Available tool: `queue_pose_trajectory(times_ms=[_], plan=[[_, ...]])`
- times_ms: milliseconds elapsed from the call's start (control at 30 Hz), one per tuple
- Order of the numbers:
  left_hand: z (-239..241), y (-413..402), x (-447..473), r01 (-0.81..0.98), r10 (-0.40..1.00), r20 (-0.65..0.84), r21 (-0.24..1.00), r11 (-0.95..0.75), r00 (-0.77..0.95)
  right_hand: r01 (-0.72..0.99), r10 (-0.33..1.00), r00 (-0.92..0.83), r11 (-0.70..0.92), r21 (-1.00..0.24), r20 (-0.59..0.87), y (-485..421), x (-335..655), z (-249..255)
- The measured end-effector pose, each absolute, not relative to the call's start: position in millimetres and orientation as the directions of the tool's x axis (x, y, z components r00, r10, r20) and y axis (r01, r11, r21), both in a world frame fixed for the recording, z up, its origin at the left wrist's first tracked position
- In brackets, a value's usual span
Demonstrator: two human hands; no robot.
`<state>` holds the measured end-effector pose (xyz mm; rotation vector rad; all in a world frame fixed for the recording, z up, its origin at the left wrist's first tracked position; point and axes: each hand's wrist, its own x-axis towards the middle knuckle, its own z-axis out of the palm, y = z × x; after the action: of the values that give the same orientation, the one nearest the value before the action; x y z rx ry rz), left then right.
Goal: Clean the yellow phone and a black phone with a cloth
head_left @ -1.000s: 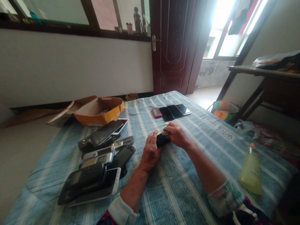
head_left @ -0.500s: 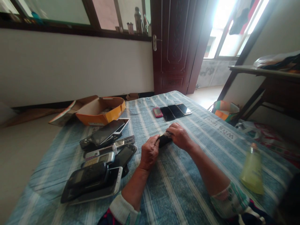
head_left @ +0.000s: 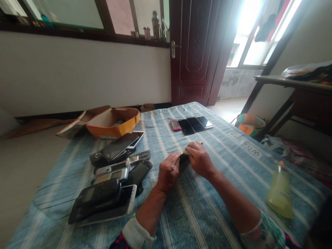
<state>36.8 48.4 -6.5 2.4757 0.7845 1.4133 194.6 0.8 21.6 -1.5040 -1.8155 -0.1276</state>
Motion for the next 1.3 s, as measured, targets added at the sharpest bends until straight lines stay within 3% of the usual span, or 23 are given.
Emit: queue_pose_trajectory(times_ms=[167, 400, 700, 1000, 1133, 1300], plan=[[-4, 49, 37, 0.315, 0.54, 0.742, 0.443, -0.839, 0.397, 0.866, 0.8, -0.116, 0.371, -0.335, 0.588, -2, 187, 19], [-3, 50, 36, 0.334, 0.573, 0.72, 0.469, -0.818, 0.392, 0.886, 0.815, 0.062, 0.221, -0.408, 0.576, 10, 237, 8], [-3, 51, 37, 0.33, 0.622, 0.695, 0.529, -0.782, 0.359, 0.89, 0.689, 0.228, 0.139, -0.434, 0.688, 20, 241, -5], [-2, 49, 35, 0.322, 0.652, 0.674, 0.567, -0.758, 0.347, 0.908, 0.759, -0.091, 0.329, -0.259, 0.645, 15, 190, 3], [-2, 49, 35, 0.316, 0.665, 0.674, 0.586, -0.746, 0.322, 0.891, 0.777, -0.086, 0.341, -0.301, 0.624, 18, 190, 5], [-2, 49, 37, 0.342, 0.691, 0.651, 0.602, -0.722, 0.313, 0.874, 0.786, 0.115, 0.21, -0.437, 0.608, 32, 222, -1]])
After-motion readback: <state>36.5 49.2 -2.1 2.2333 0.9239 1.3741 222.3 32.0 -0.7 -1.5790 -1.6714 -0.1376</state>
